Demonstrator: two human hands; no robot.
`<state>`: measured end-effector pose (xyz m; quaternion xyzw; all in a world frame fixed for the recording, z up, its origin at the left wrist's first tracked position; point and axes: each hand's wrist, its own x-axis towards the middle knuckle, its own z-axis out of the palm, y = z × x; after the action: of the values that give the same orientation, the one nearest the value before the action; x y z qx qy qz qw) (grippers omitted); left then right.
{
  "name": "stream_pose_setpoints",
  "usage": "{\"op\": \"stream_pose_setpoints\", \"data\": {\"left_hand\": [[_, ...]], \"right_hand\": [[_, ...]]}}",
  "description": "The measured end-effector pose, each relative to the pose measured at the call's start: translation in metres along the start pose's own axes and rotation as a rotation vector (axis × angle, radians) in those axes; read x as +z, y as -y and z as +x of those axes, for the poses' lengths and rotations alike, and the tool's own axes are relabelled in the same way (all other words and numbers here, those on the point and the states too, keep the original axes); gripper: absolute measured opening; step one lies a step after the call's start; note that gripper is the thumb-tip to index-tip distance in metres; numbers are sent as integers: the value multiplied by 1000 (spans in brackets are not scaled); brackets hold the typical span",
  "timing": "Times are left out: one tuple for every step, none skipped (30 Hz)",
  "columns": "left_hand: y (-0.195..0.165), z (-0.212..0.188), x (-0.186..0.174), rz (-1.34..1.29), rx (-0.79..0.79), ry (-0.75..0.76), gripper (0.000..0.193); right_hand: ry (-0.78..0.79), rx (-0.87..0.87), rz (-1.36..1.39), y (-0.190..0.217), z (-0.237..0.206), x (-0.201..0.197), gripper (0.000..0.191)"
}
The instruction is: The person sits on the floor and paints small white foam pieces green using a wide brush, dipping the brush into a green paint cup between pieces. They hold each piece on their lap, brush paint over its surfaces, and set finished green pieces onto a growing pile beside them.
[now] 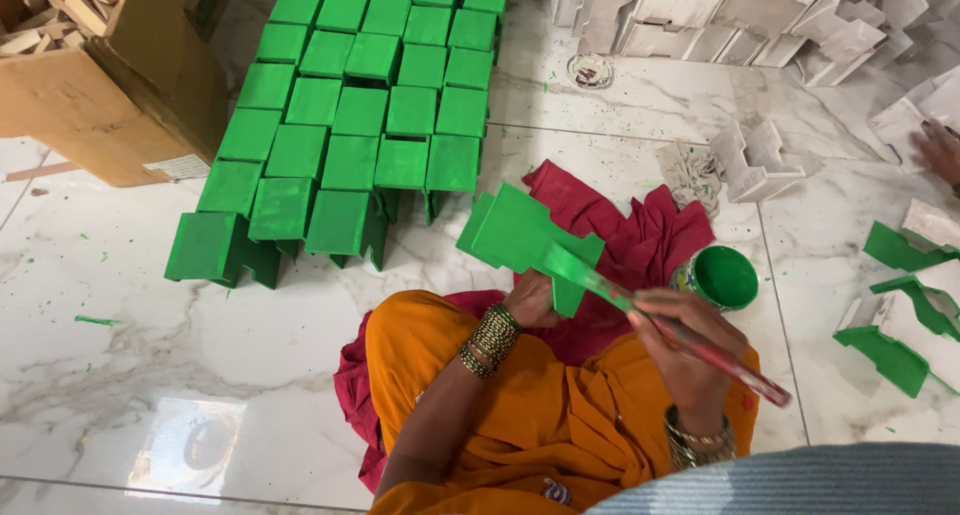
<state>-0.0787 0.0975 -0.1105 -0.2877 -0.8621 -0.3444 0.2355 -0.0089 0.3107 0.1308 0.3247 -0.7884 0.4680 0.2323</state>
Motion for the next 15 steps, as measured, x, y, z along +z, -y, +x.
{"op": "stream_pose_setpoints", "data": {"left_hand": [[2, 1, 0, 0, 23, -49, 43], [2, -1, 0, -2, 44, -96, 47], [3, -2, 0, -6, 64, -141, 51], [3, -2, 1, -10, 30, -111, 55], [4, -2, 1, -14, -2, -79, 59], [4, -2, 2, -18, -32, -44, 63], [3, -1, 3, -1, -38, -44, 61], [3, -1, 4, 19, -44, -44, 59], [3, -2, 5, 39, -51, -43, 58], [4, -3, 6, 29, -51, -49, 59], [5, -4, 6, 20, -52, -57, 61], [4, -6, 8, 9, -55, -65, 63], [4, -8, 9, 18, -99, -37, 59], [5, -9, 10, 29, -141, -11, 54], [5, -11, 11, 39, -183, 14, 50]], "right_hand": [[-9, 26, 5, -1, -3, -7, 19], [-15, 55, 10, -1, -7, -16, 18], [-23, 87, 14, 0, -11, -21, 18], [-56, 102, 24, 1, -13, -24, 18], [-91, 117, 33, 2, -15, -28, 17], [-129, 132, 43, 4, -17, -31, 17], [-119, 126, 70, 6, -17, -30, 18], [-109, 119, 99, 7, -16, -27, 19], [-99, 113, 130, 7, -15, -22, 20], [-80, 72, 141, 6, -12, -12, 21], [-60, 30, 153, 5, -9, -3, 23], [-38, -11, 164, 4, -6, 4, 24], [-16, -9, 164, 2, -5, 8, 23], [6, -11, 163, 0, -3, 12, 22], [28, -12, 163, -2, -3, 15, 20]]}}
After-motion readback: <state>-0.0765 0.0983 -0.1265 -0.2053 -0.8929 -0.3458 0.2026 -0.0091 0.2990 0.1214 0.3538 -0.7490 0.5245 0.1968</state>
